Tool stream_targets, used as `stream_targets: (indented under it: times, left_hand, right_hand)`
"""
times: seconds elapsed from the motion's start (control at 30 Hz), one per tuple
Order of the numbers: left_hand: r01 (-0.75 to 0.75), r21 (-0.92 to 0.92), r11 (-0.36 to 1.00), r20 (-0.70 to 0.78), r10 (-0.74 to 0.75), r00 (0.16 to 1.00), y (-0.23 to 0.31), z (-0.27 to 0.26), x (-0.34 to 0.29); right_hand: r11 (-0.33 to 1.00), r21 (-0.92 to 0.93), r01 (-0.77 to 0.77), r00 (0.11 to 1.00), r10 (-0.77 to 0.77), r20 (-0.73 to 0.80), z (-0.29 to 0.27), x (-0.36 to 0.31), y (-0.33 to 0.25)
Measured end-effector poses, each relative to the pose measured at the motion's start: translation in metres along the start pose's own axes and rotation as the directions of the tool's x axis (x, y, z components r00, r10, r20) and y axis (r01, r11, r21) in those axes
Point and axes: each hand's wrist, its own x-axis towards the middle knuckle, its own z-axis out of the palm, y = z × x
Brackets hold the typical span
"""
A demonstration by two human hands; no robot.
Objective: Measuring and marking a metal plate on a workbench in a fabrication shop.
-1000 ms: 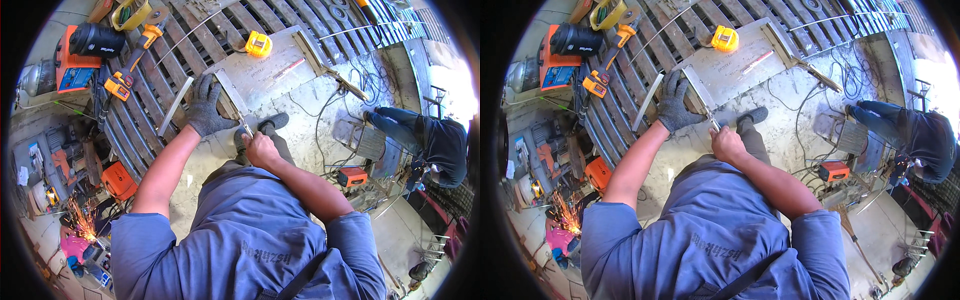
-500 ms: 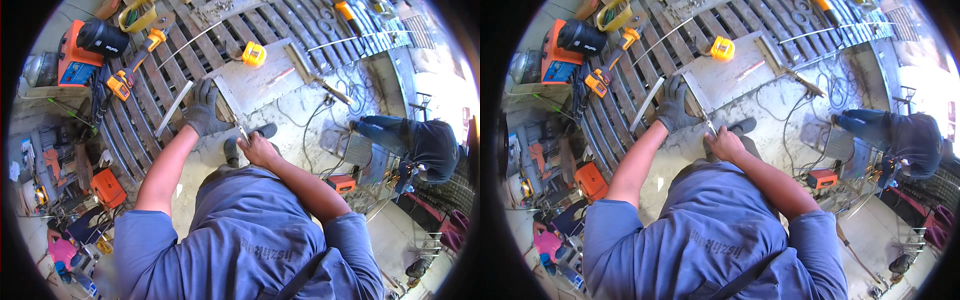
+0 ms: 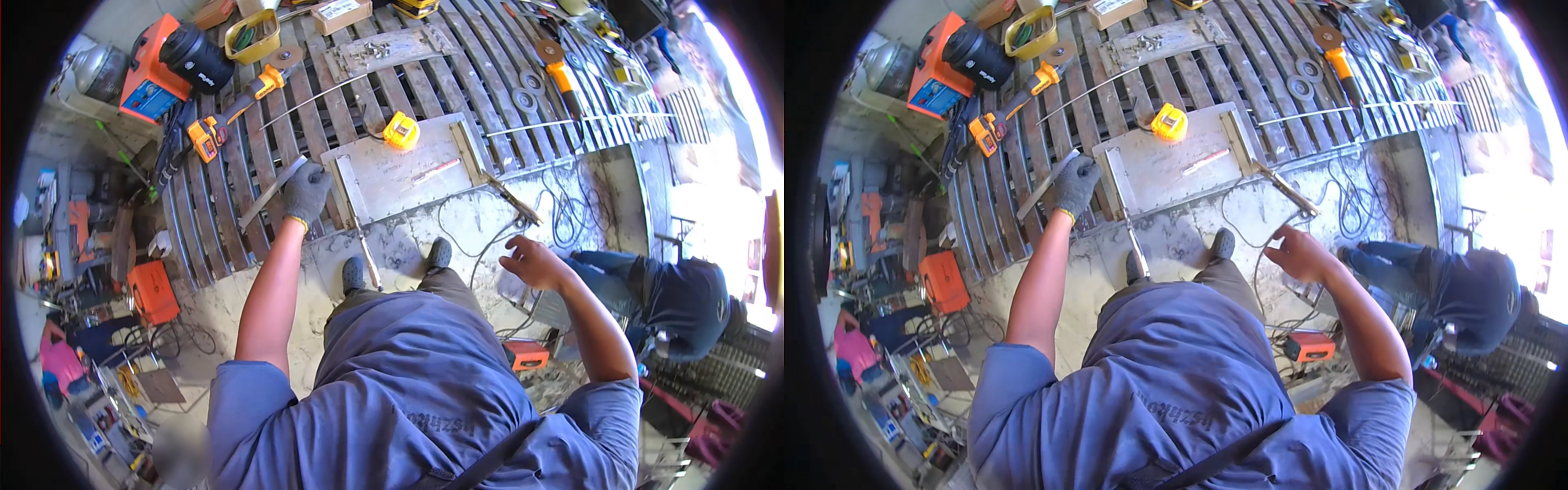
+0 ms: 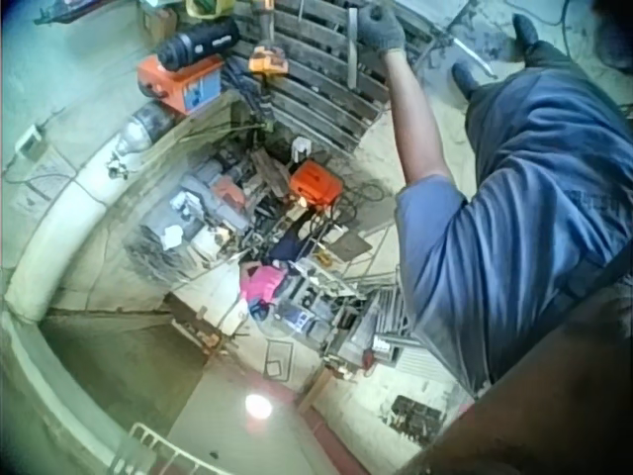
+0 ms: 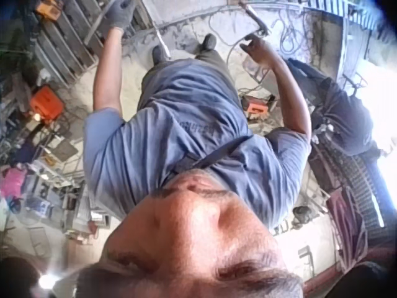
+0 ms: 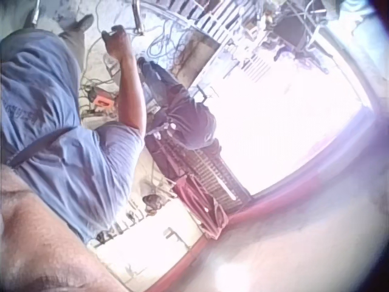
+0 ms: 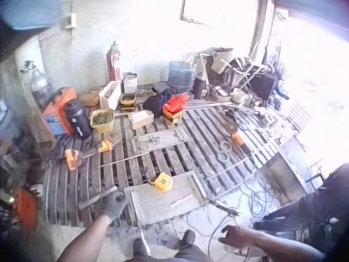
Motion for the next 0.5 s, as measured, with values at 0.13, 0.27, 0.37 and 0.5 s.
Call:
stream_targets:
  times: [0.13, 0.27, 0.37, 0.5]
  left_hand:
    - [0.132, 0.312, 0.941, -0.067, -0.117, 0.991, 0.008, 0.011, 0.015]
    - [0.256, 0.468, 0.846, -0.245, -0.154, 0.957, 0.016, 0.021, 0.005]
    - [0.371, 0.436, 0.82, -0.309, -0.251, 0.918, 0.025, 0.037, -0.005]
    - [0.468, 0.37, 0.803, -0.355, -0.343, 0.87, 0.002, 0.049, -0.012]
  right_hand:
    - [0.945, -0.038, 0.326, 0.919, -0.326, -0.222, -0.043, -0.018, 0.011]
    - [0.582, -0.151, 0.799, 0.485, -0.773, -0.409, -0.096, -0.063, -0.022]
    - [0.022, -0.229, 0.973, -0.087, -0.886, -0.455, -0.129, -0.086, -0.042]
    - [-0.242, -0.403, 0.883, -0.456, -0.643, -0.615, -0.141, -0.088, -0.064]
